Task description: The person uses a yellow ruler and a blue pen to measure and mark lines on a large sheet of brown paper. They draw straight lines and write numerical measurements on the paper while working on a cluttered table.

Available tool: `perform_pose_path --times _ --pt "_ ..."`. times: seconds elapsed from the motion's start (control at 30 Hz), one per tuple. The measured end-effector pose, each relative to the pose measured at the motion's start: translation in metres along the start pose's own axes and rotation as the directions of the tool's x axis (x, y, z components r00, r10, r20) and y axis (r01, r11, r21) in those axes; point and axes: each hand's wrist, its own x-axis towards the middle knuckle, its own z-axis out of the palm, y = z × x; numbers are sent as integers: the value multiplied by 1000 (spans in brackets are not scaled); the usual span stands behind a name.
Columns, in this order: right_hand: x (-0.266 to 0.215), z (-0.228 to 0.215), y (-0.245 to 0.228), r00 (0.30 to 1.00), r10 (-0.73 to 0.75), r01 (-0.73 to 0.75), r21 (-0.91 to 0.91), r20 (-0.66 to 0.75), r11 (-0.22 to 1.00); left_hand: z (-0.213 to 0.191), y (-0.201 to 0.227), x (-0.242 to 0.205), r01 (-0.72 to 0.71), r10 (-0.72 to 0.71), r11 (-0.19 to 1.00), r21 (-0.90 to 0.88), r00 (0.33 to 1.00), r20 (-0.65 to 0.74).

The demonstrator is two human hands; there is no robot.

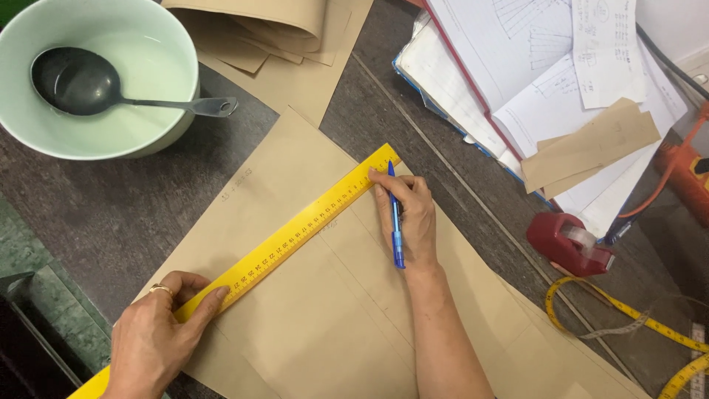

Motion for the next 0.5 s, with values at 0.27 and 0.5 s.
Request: perform_pose_path --times 0.27,0.5 --pt "1 3 6 1000 -13 14 15 -15 1000 0 5 -7 19 -20 1000 -20 999 -51" --pt "2 4 5 992 -109 110 4 -65 994 37 24 -25 -656 616 735 171 541 -572"
